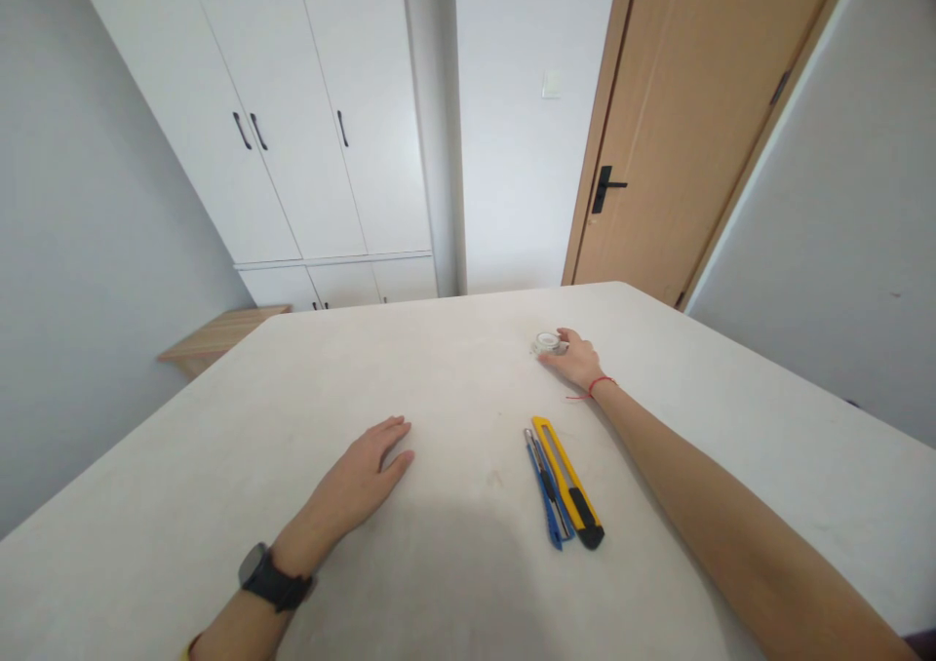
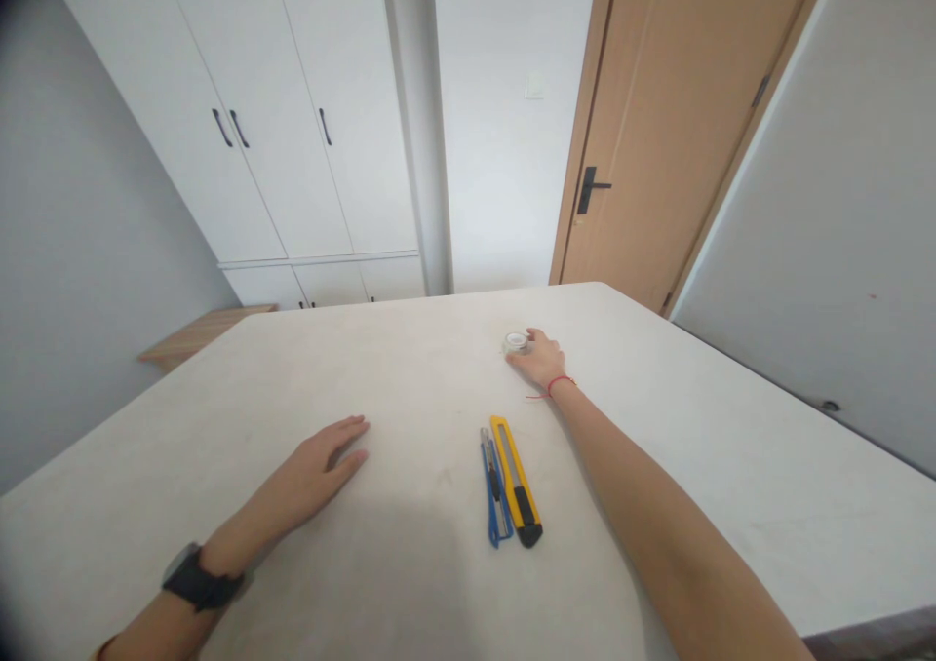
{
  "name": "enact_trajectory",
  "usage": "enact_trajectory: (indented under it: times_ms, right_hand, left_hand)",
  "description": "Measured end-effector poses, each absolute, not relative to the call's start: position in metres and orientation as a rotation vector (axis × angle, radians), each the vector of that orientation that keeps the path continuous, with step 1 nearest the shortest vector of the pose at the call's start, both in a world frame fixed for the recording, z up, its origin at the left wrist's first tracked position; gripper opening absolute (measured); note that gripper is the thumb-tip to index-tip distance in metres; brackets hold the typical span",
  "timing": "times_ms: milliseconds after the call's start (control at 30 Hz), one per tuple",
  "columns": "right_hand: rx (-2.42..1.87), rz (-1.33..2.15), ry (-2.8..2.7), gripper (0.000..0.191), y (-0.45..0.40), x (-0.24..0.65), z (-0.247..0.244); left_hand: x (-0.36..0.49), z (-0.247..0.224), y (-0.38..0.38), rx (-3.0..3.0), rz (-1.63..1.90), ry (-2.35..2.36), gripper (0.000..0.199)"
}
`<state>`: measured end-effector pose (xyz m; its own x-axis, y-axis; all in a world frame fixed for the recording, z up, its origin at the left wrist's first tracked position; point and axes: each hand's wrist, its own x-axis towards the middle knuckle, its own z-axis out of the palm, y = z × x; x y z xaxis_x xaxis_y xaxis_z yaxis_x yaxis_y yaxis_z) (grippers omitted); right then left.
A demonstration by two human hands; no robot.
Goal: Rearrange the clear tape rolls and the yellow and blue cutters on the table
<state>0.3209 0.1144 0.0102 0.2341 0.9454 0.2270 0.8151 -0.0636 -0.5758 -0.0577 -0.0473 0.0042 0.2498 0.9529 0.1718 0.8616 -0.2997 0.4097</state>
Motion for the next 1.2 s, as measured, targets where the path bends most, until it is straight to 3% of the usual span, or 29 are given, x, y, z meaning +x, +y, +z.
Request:
enact_trajectory:
  times_ms: [67,233,400,533,800,1200]
  right_hand:
    - [-1.834,0.253,-1.541,0.069,0.108,0.320,0.015]
    - [-1.469,0.222,-1.841,0.042,0.036,0.311,0.032]
    - [-1.104,0.310,-2.529,0.061,-0.079,0.293,0.035]
    - [-1.078,0.340,-2.666,0.061,-0.116,0.284,0.026]
    - [-1.198,0.330,-2.614,0.052,-0.087,0.302,0.018]
    - [-1.259,0.300,-2.549,0.055,-0.005,0.337,0.017]
  left_hand:
    - [-0.057,0.005,-0.048,2.291,0.561,1.702,0.047]
    - [-0.057,0.005,-0.048,2.295,0.523,1.712,0.050]
    - [-0.056,0.006,-0.048,2.313,0.502,1.696,0.050]
    - [-0.057,0.006,-0.048,2.321,0.509,1.688,0.050]
    - [-0.058,0.005,-0.048,2.306,0.486,1.701,0.051]
    - [-0.058,0.007,-0.049,2.293,0.504,1.686,0.049]
